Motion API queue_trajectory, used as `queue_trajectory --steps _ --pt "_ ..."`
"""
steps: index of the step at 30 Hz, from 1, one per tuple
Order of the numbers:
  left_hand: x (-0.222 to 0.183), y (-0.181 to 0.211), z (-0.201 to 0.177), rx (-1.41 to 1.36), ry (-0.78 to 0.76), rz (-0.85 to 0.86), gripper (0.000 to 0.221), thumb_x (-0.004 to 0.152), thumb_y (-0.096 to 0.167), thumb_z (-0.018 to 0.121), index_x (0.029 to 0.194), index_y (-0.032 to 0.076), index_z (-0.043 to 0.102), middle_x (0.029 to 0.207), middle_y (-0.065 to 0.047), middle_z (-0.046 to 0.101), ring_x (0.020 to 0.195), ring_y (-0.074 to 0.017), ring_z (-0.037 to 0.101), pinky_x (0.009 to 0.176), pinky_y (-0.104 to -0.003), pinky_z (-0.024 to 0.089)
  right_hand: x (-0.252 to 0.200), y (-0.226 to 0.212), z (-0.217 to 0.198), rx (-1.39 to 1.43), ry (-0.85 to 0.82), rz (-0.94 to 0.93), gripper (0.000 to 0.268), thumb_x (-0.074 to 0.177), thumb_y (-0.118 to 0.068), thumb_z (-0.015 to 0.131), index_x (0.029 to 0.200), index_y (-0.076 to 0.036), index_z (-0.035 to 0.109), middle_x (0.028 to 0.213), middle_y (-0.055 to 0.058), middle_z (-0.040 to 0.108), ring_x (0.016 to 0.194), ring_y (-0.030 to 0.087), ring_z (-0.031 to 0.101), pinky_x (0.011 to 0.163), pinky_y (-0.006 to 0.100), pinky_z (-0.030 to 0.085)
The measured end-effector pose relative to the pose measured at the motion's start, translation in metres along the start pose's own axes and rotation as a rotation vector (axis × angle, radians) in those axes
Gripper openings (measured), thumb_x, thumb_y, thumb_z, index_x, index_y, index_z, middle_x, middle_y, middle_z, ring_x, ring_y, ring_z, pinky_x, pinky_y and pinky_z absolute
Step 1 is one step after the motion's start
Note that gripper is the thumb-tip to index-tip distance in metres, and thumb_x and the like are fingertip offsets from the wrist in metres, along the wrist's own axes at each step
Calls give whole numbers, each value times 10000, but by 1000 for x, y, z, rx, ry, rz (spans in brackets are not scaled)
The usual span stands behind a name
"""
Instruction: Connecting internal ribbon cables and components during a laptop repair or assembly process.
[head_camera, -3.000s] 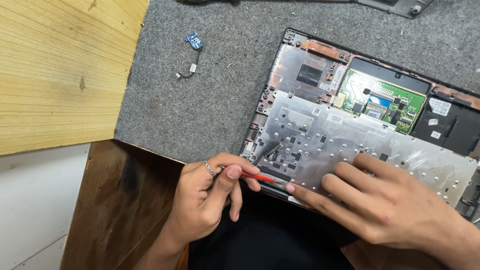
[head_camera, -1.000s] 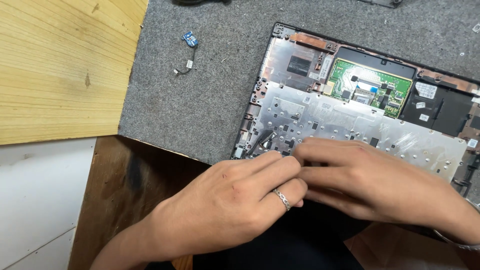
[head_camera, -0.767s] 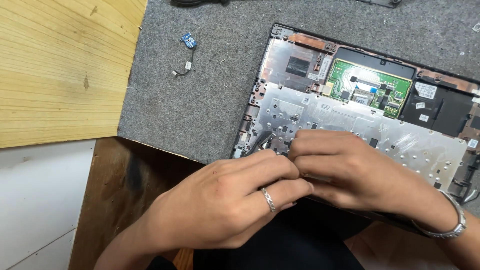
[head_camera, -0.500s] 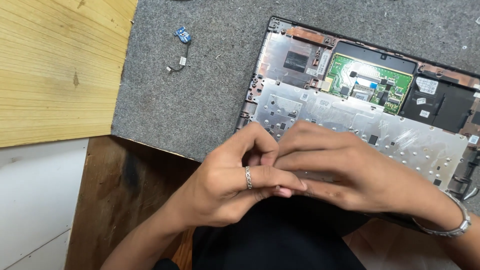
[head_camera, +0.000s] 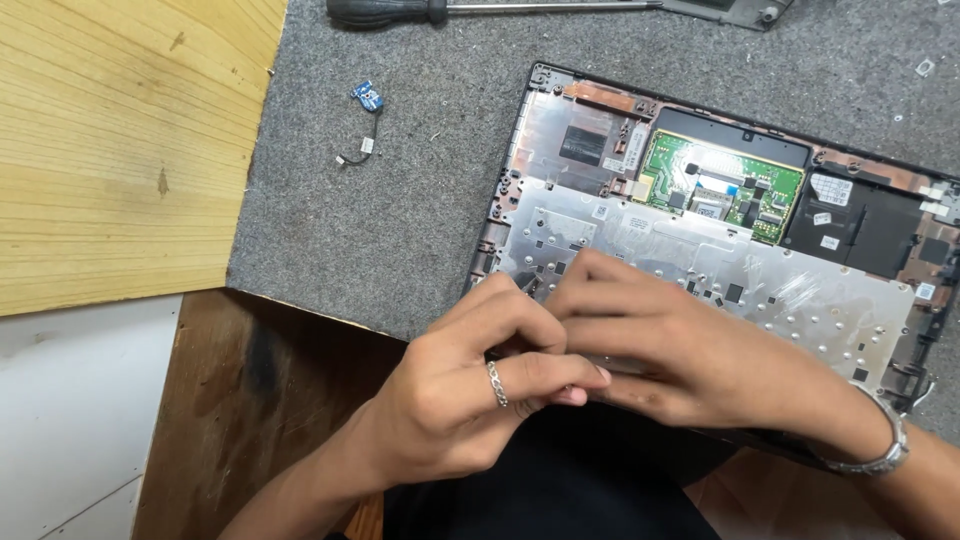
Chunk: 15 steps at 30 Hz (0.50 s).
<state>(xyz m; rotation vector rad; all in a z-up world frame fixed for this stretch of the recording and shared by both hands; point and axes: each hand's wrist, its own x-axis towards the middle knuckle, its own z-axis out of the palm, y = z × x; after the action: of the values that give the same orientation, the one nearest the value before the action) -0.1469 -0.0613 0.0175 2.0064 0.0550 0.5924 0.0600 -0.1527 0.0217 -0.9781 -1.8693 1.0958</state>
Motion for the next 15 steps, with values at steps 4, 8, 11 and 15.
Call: queue_trajectory --steps 4,8,11,15 --pt "4 4 -8 -8 -157 4 209 1075 15 552 1238 80 665 1017 -93 480 888 -266 452 807 -361 425 5 5 1 56 -15 -52 446 1074 -288 351 904 -1 646 964 101 667 831 283 562 803 401 482" --pt "5 9 4 -35 -17 -3 256 1026 33 710 1254 41 594 1039 -111 609 877 -257 582 875 -362 513 6 8 8 31 109 -75 362 1049 -260 411 783 -25 477 706 69 461 651 246 455 643 376 401" --pt "7 8 7 -24 104 17 103 970 78 729 1028 15 672 932 -93 605 775 -243 529 771 -357 471 7 9 10 -18 130 -53 352 1023 -283 480 775 -33 498 714 62 462 645 232 443 632 362 380" --pt "5 0 -3 36 -1 -18 79 1006 82 707 1081 101 724 939 -48 484 875 -233 442 779 -325 412 2 3 -2 -15 -16 -2 359 1046 -323 444 905 -84 672 957 56 552 834 213 455 748 333 407"
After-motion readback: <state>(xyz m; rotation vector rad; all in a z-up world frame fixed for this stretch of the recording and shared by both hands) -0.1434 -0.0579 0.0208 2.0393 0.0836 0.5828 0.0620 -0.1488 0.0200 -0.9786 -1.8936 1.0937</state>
